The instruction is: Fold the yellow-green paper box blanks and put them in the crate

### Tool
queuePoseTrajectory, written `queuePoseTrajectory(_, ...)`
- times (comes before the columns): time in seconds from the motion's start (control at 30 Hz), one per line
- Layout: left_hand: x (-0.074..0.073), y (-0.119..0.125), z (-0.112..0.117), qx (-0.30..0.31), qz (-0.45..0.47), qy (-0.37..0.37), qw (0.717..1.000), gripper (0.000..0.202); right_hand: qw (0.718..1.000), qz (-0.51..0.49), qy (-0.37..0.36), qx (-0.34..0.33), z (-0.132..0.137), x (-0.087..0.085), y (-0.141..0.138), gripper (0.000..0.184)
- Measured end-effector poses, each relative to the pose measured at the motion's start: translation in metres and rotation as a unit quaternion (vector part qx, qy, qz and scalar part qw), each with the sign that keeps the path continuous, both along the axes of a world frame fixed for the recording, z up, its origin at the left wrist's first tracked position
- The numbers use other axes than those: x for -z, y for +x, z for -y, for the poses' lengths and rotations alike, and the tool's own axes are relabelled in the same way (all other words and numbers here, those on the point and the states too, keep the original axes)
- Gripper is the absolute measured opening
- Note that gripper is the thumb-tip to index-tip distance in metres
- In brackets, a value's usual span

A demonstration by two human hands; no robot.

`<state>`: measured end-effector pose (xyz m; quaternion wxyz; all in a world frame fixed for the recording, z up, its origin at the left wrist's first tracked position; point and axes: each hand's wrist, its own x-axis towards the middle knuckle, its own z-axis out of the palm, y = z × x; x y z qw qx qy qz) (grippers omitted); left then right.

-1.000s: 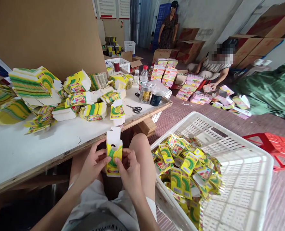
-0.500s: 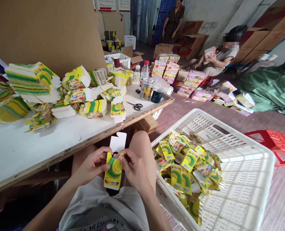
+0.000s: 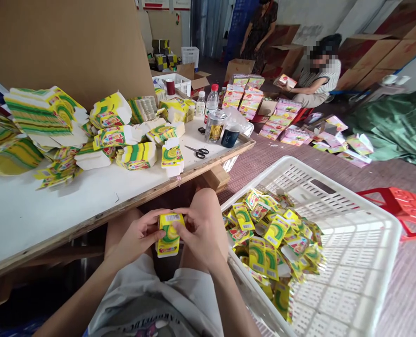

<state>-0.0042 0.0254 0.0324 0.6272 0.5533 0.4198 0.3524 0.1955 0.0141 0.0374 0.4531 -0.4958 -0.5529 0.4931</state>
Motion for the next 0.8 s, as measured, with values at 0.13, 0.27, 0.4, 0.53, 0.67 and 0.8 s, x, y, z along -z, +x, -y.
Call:
queuePoseTrajectory(0.13, 0.0, 0.002, 0.002, 0.026, 0.014, -0.002, 1.0, 0.048, 0.993, 0.108, 0.034, 0.016, -0.003, 0.005, -0.006, 0.035)
queuePoseTrajectory(0.27, -0.003, 0.002, 0.003, 0.005, 0.016, -0.015, 1.0, 0.05, 0.983, 0.171, 0.06, 0.033, -0.006, 0.006, -0.009, 0.034)
queuePoseTrajectory(0.4, -0.004, 0.003, 0.004, 0.012, 0.017, -0.028, 0.999, 0.051, 0.977, 0.21, 0.045, 0.013, -0.006, 0.006, -0.01, 0.041)
queuePoseTrajectory(0.53, -0.005, 0.002, 0.003, 0.007, 0.027, -0.036, 0.999, 0.052, 0.969, 0.242, 0.04, 0.024, -0.006, 0.003, -0.011, 0.04)
queuePoseTrajectory(0.67, -0.01, -0.001, 0.0, -0.008, 0.054, -0.051, 0.997, 0.051, 0.988, 0.142, 0.057, 0.015, -0.005, 0.001, -0.005, 0.034)
queuePoseTrajectory(0.8, -0.01, 0.0, -0.003, 0.003, 0.084, -0.059, 0.995, 0.05, 0.999, -0.024, 0.03, 0.03, -0.006, 0.003, -0.002, 0.023)
